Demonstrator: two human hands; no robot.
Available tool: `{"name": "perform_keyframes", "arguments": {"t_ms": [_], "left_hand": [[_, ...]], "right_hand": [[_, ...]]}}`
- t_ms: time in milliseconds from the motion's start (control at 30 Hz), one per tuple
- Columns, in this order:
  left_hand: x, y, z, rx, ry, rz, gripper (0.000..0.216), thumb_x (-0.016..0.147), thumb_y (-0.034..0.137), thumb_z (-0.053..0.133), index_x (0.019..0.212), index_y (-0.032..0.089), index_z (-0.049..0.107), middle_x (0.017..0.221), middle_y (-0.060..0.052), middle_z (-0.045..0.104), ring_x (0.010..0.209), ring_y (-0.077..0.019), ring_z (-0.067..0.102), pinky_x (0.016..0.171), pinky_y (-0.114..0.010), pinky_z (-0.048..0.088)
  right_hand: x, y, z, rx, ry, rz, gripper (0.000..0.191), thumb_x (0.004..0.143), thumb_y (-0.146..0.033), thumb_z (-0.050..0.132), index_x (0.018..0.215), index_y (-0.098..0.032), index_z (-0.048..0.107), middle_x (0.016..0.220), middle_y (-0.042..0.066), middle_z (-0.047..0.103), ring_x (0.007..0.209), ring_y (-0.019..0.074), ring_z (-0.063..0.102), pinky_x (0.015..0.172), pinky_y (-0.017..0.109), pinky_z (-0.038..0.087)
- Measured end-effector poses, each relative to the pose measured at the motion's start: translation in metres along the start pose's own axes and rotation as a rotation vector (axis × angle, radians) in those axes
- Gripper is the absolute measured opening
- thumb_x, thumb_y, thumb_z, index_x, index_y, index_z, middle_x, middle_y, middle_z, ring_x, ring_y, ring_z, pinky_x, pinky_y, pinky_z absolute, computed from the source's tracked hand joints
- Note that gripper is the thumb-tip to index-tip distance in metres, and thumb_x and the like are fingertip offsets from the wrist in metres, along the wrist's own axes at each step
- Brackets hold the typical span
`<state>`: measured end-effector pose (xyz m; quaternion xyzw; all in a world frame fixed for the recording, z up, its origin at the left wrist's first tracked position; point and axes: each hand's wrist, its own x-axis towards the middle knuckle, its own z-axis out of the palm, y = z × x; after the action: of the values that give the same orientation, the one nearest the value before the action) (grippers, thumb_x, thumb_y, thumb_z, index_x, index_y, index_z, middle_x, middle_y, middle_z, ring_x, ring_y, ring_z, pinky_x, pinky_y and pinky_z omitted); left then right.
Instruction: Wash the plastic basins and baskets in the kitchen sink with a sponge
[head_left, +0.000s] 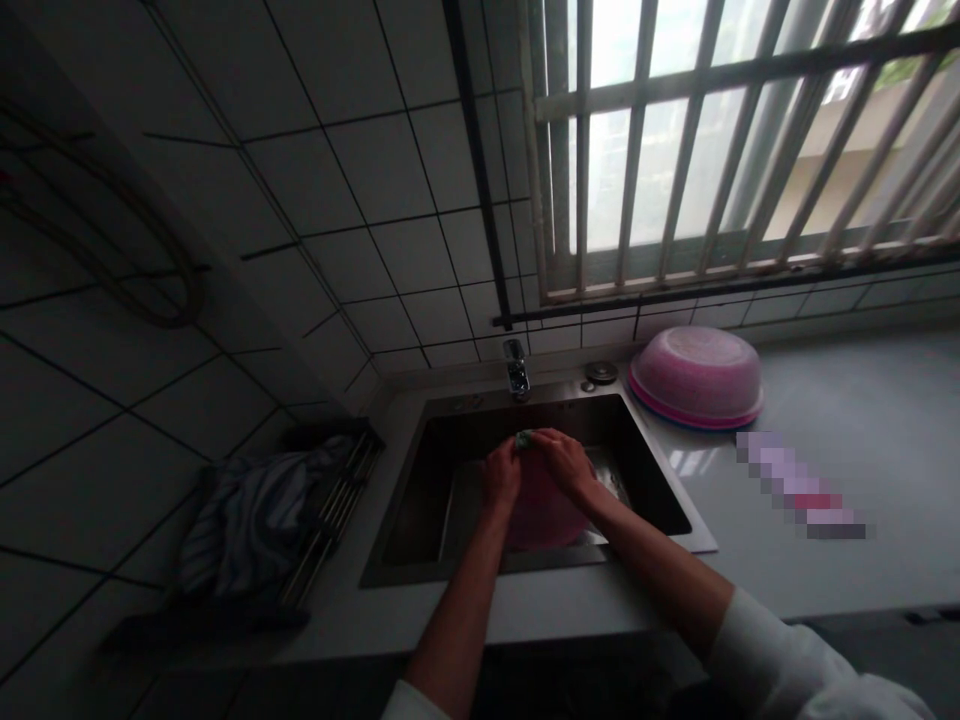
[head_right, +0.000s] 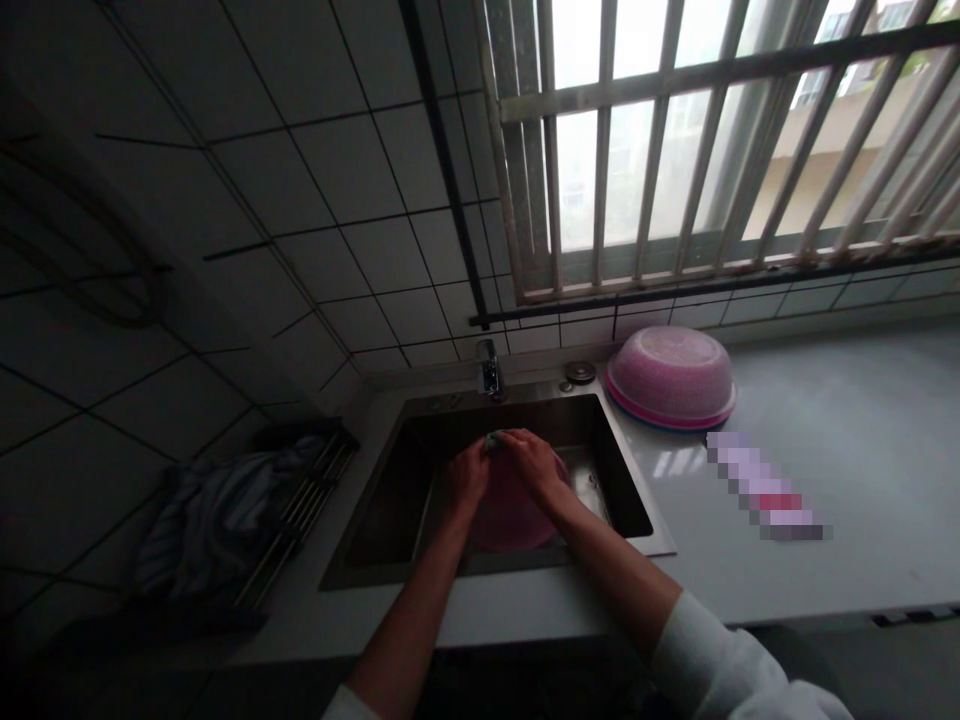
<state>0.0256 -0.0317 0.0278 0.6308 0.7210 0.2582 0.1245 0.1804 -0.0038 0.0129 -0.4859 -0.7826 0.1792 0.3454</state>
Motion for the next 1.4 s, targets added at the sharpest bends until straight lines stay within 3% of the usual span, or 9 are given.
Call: {"name": "perform_keyframes", "arguments": {"t_ms": [100,300,467,567,800,900,1067,1300,1400], "left_hand": [[0.002,-0.004,-0.002,-0.015,0.017,-0.003,0.033,0.101,0.019,0.054,0.121,0.032,0.076,0.121,-0.004,0.079,0.11,-0.0209,0.074,0.092,-0.028,0.05],[0.004,-0.017,-0.012,-0.065,0.168,-0.122,0.032,0.1,0.017,0.053,0.12,0.026,0.075,0.118,-0.007,0.079,0.108,-0.023,0.074,0.092,-0.03,0.051],[0.002,-0.004,0.002,-0.029,0.021,0.005,0.033,0.1,0.018,0.055,0.12,0.032,0.076,0.122,-0.004,0.079,0.111,-0.0207,0.073,0.093,-0.027,0.05],[0.003,-0.003,0.004,-0.011,-0.011,-0.003,0.033,0.1,0.019,0.055,0.122,0.031,0.076,0.122,-0.004,0.079,0.111,-0.0203,0.073,0.092,-0.026,0.051],[0.004,-0.016,-0.013,-0.076,0.174,-0.145,0.034,0.1,0.016,0.05,0.122,0.026,0.073,0.121,-0.006,0.079,0.112,-0.0208,0.073,0.095,-0.028,0.051],[0.002,-0.009,-0.008,-0.064,0.109,-0.069,0.036,0.099,0.014,0.051,0.123,0.029,0.073,0.126,-0.003,0.077,0.115,-0.0198,0.072,0.096,-0.027,0.05],[0.0,0.002,-0.001,0.009,-0.054,0.009,0.033,0.101,0.019,0.051,0.121,0.029,0.076,0.123,-0.004,0.078,0.114,-0.0208,0.072,0.098,-0.028,0.05],[0.002,-0.01,-0.015,-0.097,0.165,-0.13,0.035,0.1,0.017,0.051,0.125,0.028,0.074,0.127,-0.005,0.077,0.113,-0.021,0.072,0.095,-0.029,0.051],[0.002,-0.011,-0.013,-0.107,0.171,-0.138,0.036,0.099,0.015,0.051,0.124,0.027,0.073,0.126,-0.006,0.077,0.114,-0.0209,0.072,0.096,-0.028,0.051]], "right_hand": [[0.002,0.005,-0.002,0.011,-0.001,0.003,0.036,0.099,-0.016,0.056,0.124,-0.029,0.078,0.127,0.002,0.077,0.108,0.0203,0.075,0.096,0.027,0.056],[-0.001,0.035,-0.015,0.034,0.151,0.177,0.028,0.099,-0.025,0.062,0.122,-0.028,0.079,0.119,0.005,0.08,0.104,0.0269,0.077,0.091,0.033,0.059],[-0.003,0.007,-0.001,0.009,0.062,0.005,0.038,0.098,-0.013,0.056,0.127,-0.029,0.076,0.131,0.003,0.075,0.115,0.0205,0.073,0.101,0.029,0.055],[0.001,-0.001,0.002,0.005,-0.009,-0.04,0.041,0.097,-0.01,0.055,0.127,-0.028,0.077,0.131,0.003,0.075,0.115,0.0193,0.073,0.101,0.027,0.055],[0.0,0.035,-0.015,0.044,0.164,0.193,0.029,0.098,-0.023,0.064,0.123,-0.026,0.078,0.12,0.006,0.08,0.104,0.0259,0.077,0.093,0.032,0.058],[-0.003,0.023,-0.01,0.027,0.142,0.134,0.033,0.098,-0.018,0.058,0.124,-0.026,0.078,0.125,0.005,0.078,0.107,0.0232,0.076,0.096,0.03,0.057],[-0.001,-0.004,0.002,0.017,-0.03,-0.03,0.038,0.096,-0.011,0.054,0.121,-0.027,0.079,0.126,0.003,0.078,0.11,0.019,0.074,0.1,0.027,0.055],[0.0,0.032,-0.011,0.019,0.117,0.171,0.031,0.099,-0.023,0.059,0.122,-0.027,0.078,0.12,0.005,0.08,0.104,0.0257,0.077,0.093,0.033,0.058],[-0.001,0.032,-0.009,-0.011,0.139,0.186,0.034,0.1,-0.021,0.056,0.126,-0.028,0.076,0.124,0.005,0.078,0.105,0.0245,0.076,0.092,0.032,0.058]]}}
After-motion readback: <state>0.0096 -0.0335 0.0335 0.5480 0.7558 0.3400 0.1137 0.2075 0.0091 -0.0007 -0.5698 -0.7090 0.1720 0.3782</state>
